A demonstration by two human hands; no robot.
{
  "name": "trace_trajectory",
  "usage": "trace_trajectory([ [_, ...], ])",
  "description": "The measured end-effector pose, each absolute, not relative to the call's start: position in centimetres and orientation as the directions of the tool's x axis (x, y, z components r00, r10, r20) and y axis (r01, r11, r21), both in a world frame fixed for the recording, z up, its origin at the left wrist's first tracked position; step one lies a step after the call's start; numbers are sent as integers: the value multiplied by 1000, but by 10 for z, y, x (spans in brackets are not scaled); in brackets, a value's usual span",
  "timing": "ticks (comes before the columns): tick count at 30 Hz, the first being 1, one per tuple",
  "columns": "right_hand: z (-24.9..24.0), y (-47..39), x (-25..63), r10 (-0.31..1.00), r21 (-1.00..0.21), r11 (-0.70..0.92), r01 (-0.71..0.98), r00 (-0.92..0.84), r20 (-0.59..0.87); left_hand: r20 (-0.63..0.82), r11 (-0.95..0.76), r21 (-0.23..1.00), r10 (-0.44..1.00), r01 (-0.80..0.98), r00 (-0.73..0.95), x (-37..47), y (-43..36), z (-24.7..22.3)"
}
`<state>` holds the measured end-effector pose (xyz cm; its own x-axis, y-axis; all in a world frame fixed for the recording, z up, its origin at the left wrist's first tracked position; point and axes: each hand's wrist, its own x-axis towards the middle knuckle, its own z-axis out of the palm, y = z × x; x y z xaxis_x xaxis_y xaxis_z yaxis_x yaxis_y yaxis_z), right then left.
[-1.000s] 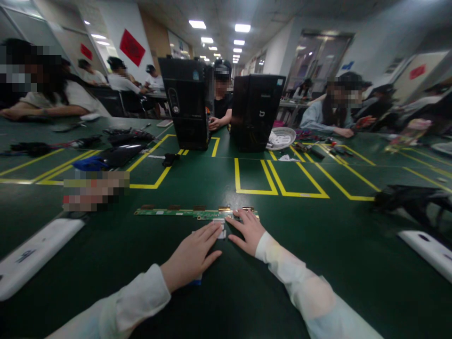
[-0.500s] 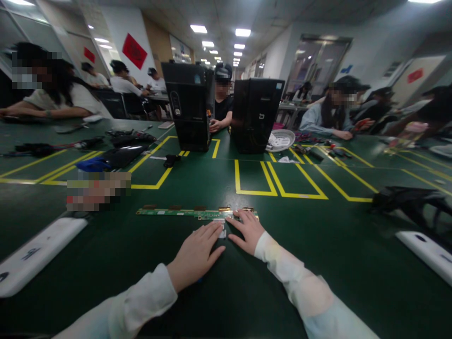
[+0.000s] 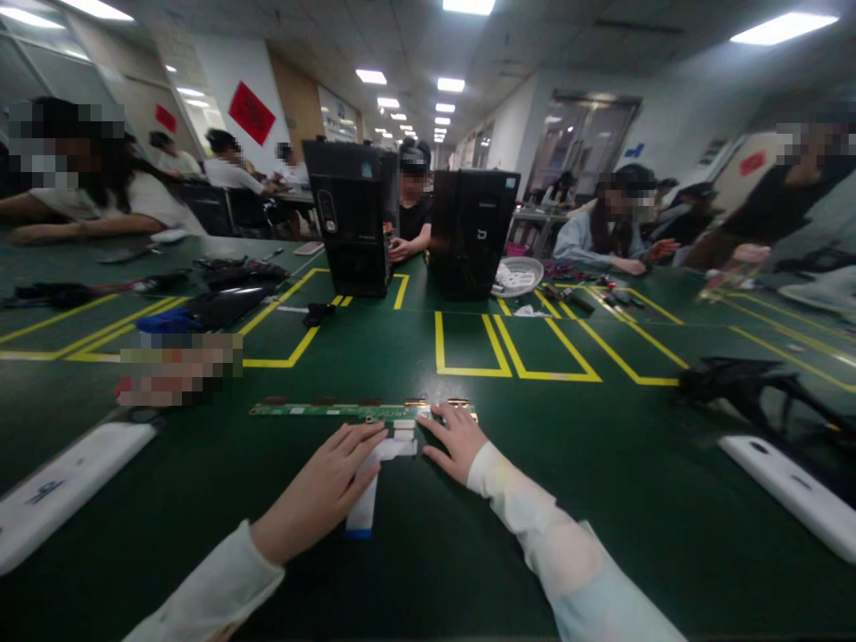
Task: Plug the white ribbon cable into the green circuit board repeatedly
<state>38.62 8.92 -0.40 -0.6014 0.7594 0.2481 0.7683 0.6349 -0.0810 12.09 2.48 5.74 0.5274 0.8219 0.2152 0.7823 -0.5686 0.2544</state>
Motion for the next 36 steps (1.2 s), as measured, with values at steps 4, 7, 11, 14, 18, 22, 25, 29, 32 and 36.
trace_trajectory([
  [4,-6,89,388,762,-104,633,767,-595,257,157,-467,189,883,864,443,75,4,38],
  [7,-5,89,387,741,-125,656,745,-603,295,151,-341,166,936,925,318,36,-9,17],
  [11,4,86,377,686,-154,718,679,-651,325,185,-242,161,960,957,211,-2,-15,-3],
  [14,14,82,366,645,-170,762,625,-712,277,224,-203,162,961,966,165,-10,-14,-9],
  [18,22,79,358,653,-188,757,626,-735,181,261,-179,150,956,972,135,1,-11,-5],
  [22,23,78,358,692,-197,720,665,-711,126,283,-160,149,952,976,113,12,-8,3],
  [25,21,78,358,709,-186,703,686,-696,114,296,-161,147,949,976,111,13,-7,3],
  [29,19,77,356,718,-168,695,699,-687,112,309,-164,158,945,974,109,12,-6,1],
  [32,17,77,357,722,-152,691,707,-684,102,308,-162,164,946,973,106,13,-7,2],
  [36,15,67,367,746,-124,666,736,-658,102,293,-159,144,950,977,111,14,-7,3],
])
